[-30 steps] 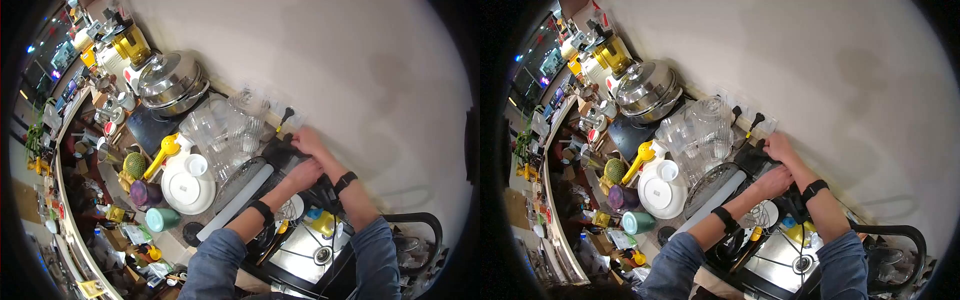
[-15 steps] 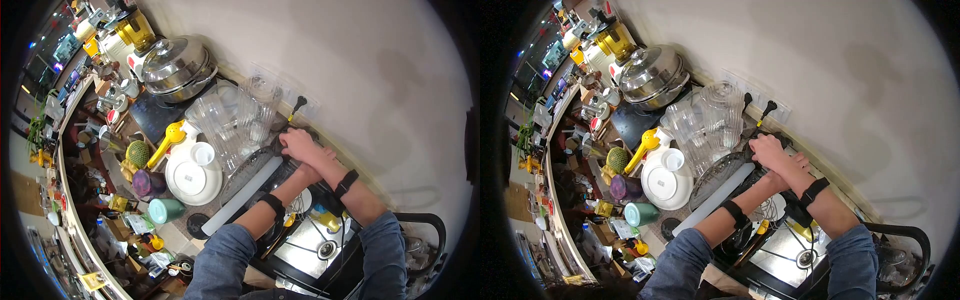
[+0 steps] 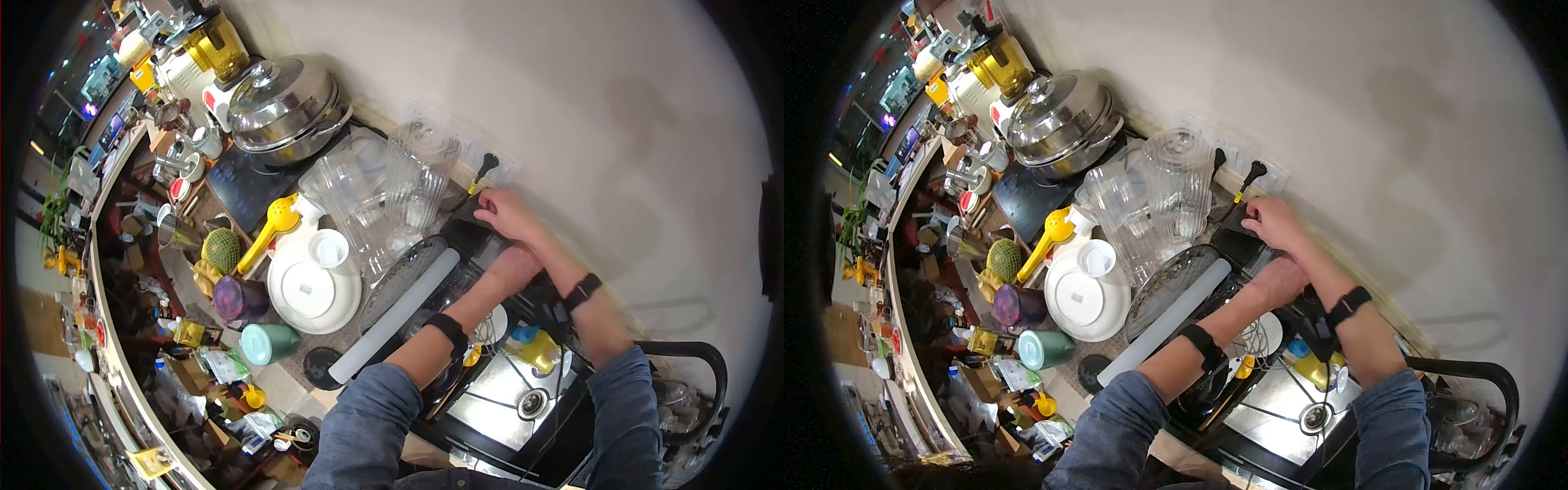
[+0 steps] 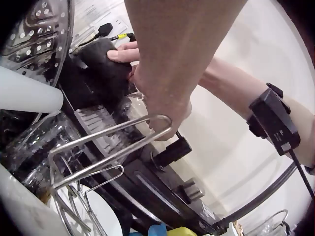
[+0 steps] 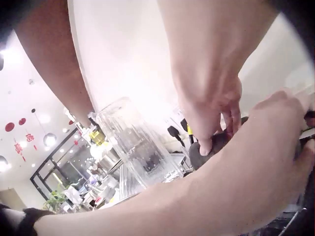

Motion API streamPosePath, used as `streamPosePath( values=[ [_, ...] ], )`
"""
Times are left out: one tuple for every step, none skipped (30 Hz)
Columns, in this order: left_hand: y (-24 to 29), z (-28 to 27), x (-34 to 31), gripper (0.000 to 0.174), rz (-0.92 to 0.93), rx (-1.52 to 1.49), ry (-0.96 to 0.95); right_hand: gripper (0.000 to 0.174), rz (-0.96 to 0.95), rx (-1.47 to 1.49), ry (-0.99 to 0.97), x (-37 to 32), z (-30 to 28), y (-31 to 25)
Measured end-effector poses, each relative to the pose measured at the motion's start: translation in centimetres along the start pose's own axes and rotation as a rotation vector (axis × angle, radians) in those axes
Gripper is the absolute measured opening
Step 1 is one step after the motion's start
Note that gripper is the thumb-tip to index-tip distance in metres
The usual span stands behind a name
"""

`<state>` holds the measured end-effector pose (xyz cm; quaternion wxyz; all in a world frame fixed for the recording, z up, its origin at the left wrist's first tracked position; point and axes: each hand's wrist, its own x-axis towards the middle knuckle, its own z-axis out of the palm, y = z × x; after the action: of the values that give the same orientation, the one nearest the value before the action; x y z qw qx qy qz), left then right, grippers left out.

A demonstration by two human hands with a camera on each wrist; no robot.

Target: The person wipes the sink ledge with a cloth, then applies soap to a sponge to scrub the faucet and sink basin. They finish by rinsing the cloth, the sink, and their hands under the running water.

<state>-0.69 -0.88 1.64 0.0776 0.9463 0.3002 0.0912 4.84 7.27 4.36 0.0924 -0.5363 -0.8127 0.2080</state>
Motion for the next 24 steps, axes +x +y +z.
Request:
streamPosePath(
  values=[
    [-0.1, 1.2, 0.2, 0.034, 0.014, 0.031, 0.079, 0.025, -0.033, 0.028, -0.105, -0.4, -0.1, -0.4],
    [-0.1, 2.4, 0.2, 0.036, -0.007, -0.002, 0.119, 0.024, -0.062, 0.057, -0.21, -1.1, -0.2, -0.7],
    [-0.1, 3.0, 0.1, 0.037, -0.043, -0.06, 0.178, 0.024, -0.088, 0.085, -0.31, -1.9, -0.3, -0.9],
    [0.1, 3.7, -0.1, 0.037, -0.077, -0.118, 0.238, 0.023, -0.116, 0.036, -0.405, -2.4, -0.2, -1.3],
    [0.3, 4.3, -0.1, 0.038, -0.111, -0.176, 0.297, 0.022, -0.132, 0.0, -0.391, -2.3, 0.1, -1.3],
    [0.4, 4.2, -0.1, 0.04, -0.125, -0.163, 0.294, 0.022, -0.149, -0.035, -0.376, -2.0, 0.4, -1.3],
    [0.2, 4.0, -0.1, 0.039, -0.097, -0.188, 0.222, 0.022, -0.165, -0.067, -0.36, -1.7, 0.6, -1.2],
    [-0.2, 3.8, 0.1, 0.039, -0.069, -0.214, 0.148, 0.022, -0.151, -0.045, -0.366, -1.3, 0.7, -1.1],
    [-0.4, 3.2, 0.2, 0.038, -0.041, -0.236, 0.079, 0.022, -0.141, -0.037, -0.35, -0.8, 0.8, -0.5],
    [-0.2, 2.5, 0.0, 0.037, -0.008, -0.087, 0.089, 0.023, -0.132, -0.03, -0.335, -0.3, 1.1, 0.2],
    [0.0, 1.7, 0.1, 0.037, -0.006, -0.045, 0.029, 0.023, -0.124, -0.025, -0.318, 0.2, 1.2, 0.9],
    [0.2, 0.9, 0.3, 0.037, -0.003, 0.0, -0.029, 0.022, -0.117, -0.062, -0.267, 0.4, 0.5, 1.1],
    [0.2, 0.3, 0.4, 0.037, -0.001, 0.049, -0.087, 0.022, -0.15, -0.077, -0.144, 0.7, 0.9, 1.5],
    [0.1, 0.3, 0.2, 0.037, 0.006, 0.059, -0.046, 0.022, -0.184, -0.091, -0.025, 1.1, 1.8, 1.9],
    [0.2, 0.8, -0.1, 0.038, 0.014, 0.066, -0.008, 0.022, -0.214, -0.103, 0.092, 1.0, 2.1, 1.7],
    [0.1, 1.2, -0.2, 0.038, 0.022, 0.076, 0.033, 0.021, -0.137, -0.133, 0.132, 0.9, 2.3, 1.3],
    [0.2, 1.5, -0.1, 0.038, 0.02, 0.06, 0.023, 0.022, -0.121, -0.09, 0.064, 0.8, 2.3, 1.2],
    [0.2, 1.5, 0.0, 0.038, 0.016, 0.045, 0.012, 0.022, -0.106, -0.046, -0.004, 0.7, 1.8, 0.6],
    [0.0, 1.9, 0.1, 0.038, 0.008, 0.031, 0.001, 0.023, -0.095, -0.002, -0.074, 0.6, 1.3, -0.2],
    [-0.2, 2.4, 0.2, 0.039, -0.021, 0.024, 0.048, 0.023, -0.135, -0.045, -0.167, 0.2, 0.9, -0.7],
    [-0.1, 3.2, 0.2, 0.04, -0.051, 0.01, 0.092, 0.023, -0.171, -0.088, -0.267, -0.8, 0.6, -1.1],
    [0.1, 4.1, 0.1, 0.041, -0.074, -0.007, 0.132, 0.023, -0.199, -0.127, -0.366, -1.5, 0.6, -1.3],
    [0.1, 4.8, 0.4, 0.043, -0.101, -0.026, 0.085, 0.023, -0.211, -0.136, -0.325, -1.5, 0.8, -1.2],
    [0.2, 4.7, 0.7, 0.045, -0.127, -0.044, 0.039, 0.022, -0.222, -0.146, -0.283, -1.5, 1.0, -1.1]
  ],
)
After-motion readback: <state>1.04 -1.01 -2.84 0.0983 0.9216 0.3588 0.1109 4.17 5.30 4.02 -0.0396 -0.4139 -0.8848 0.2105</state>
